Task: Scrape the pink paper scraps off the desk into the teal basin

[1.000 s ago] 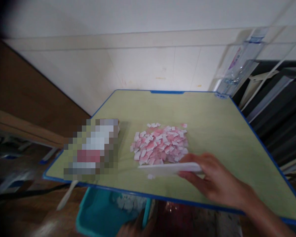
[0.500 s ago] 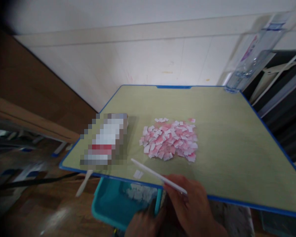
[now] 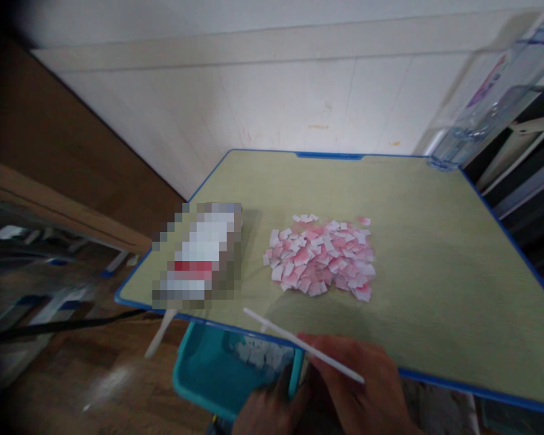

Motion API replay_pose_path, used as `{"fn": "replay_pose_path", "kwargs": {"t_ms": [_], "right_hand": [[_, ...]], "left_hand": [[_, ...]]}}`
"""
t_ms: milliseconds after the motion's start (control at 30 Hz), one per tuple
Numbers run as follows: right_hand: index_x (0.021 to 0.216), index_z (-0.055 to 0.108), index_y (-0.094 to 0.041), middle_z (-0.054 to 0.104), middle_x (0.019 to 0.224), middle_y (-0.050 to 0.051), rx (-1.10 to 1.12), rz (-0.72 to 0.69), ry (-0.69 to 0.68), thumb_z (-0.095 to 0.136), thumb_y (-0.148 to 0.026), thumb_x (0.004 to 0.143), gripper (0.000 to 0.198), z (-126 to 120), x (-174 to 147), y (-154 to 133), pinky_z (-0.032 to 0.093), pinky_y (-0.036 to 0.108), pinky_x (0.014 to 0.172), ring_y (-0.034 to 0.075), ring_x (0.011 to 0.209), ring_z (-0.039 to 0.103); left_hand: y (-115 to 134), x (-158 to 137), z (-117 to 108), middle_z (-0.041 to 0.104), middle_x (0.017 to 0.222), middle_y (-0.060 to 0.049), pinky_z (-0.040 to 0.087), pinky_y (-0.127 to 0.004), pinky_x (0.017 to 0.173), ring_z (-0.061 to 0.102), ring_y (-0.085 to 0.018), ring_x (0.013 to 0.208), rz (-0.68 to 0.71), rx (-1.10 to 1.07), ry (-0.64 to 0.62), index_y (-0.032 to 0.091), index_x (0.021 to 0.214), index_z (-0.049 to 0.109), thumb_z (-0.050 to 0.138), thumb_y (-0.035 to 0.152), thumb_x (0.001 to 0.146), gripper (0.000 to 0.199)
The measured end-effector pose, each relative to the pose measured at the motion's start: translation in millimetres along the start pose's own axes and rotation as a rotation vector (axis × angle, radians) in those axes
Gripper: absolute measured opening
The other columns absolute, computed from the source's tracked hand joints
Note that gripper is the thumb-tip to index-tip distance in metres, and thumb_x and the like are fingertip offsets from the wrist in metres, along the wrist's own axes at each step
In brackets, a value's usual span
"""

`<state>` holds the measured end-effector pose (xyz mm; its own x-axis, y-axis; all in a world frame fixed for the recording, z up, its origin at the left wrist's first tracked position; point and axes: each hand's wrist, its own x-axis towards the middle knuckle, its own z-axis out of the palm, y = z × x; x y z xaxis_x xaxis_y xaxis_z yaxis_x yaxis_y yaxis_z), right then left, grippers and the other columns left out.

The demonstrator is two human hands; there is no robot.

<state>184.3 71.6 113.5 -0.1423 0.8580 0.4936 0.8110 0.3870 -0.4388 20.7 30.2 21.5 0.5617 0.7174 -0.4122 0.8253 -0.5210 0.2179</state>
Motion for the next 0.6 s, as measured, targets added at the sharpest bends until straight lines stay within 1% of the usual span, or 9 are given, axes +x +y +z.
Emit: {"fn": "replay_pose_path", "kwargs": {"t_ms": [67,133,233,300,367,500,600], "right_hand": [[0.077,0.068,-0.028,0.073,0.062,-0.005,0.027,-0.037,-0.003,0.046,-0.033,0.085,0.025,-1,0,-3,0.052,0.014,0.048,0.011,0.051,0.068],[0.075,0.069,-0.028,0.073,0.062,-0.004,0.055,-0.061,-0.035,0.043,-0.033,0.087,0.029,-3,1,-7,0.052,0.013,0.050,0.010,0.052,0.068],[0.075,0.070,-0.034,0.072,0.058,-0.006,0.007,-0.025,-0.083,0.036,-0.037,0.089,0.037,-5,1,-7,0.049,0.013,0.042,0.010,0.046,0.066],[0.075,0.071,-0.036,0.071,0.055,-0.006,-0.058,0.028,-0.052,0.036,-0.039,0.089,0.037,-6,-2,-4,0.047,0.015,0.036,0.011,0.041,0.064],[0.074,0.071,-0.035,0.071,0.055,-0.005,-0.103,0.053,-0.015,0.039,-0.039,0.087,0.035,-5,-5,0,0.046,0.017,0.034,0.013,0.041,0.064],[0.069,0.071,-0.033,0.070,0.052,-0.003,-0.151,0.019,-0.008,0.039,-0.041,0.087,0.038,-4,-9,1,0.045,0.017,0.032,0.014,0.040,0.063],[0.071,0.071,-0.036,0.070,0.050,-0.005,-0.068,-0.009,-0.032,0.036,-0.040,0.088,0.039,-3,-7,-3,0.044,0.015,0.030,0.012,0.037,0.062]], "left_hand": [[0,0,0,0.059,0.116,-0.013,0.056,-0.036,0.054,0.066,-0.024,0.069,0.007,-0.007,-0.008,0.031,0.118,0.050,0.042,0.024,0.087,0.033],[0,0,-1,0.059,0.117,-0.013,0.056,-0.036,0.054,0.066,-0.024,0.067,0.014,-0.001,-0.021,0.031,0.118,0.050,0.043,0.022,0.087,0.033],[1,0,-2,0.059,0.116,-0.013,0.056,-0.037,0.053,0.066,-0.025,0.068,0.015,0.003,-0.027,0.030,0.119,0.049,0.046,0.022,0.085,0.034],[1,-1,-3,0.059,0.115,-0.014,0.056,-0.038,0.054,0.067,-0.026,0.070,0.004,0.002,-0.027,0.030,0.118,0.050,0.046,0.023,0.085,0.033],[0,0,-3,0.059,0.116,-0.014,0.056,-0.038,0.056,0.067,-0.026,0.070,0.003,-0.011,-0.041,0.030,0.117,0.051,0.044,0.023,0.086,0.032],[-1,2,-4,0.060,0.115,-0.015,0.056,-0.039,0.058,0.067,-0.027,0.073,0.013,-0.044,-0.078,0.029,0.122,0.047,0.041,0.022,0.087,0.036],[-1,2,-5,0.060,0.114,-0.015,0.056,-0.039,0.059,0.066,-0.027,0.075,0.019,-0.051,-0.103,0.028,0.123,0.046,0.040,0.020,0.087,0.037]]}}
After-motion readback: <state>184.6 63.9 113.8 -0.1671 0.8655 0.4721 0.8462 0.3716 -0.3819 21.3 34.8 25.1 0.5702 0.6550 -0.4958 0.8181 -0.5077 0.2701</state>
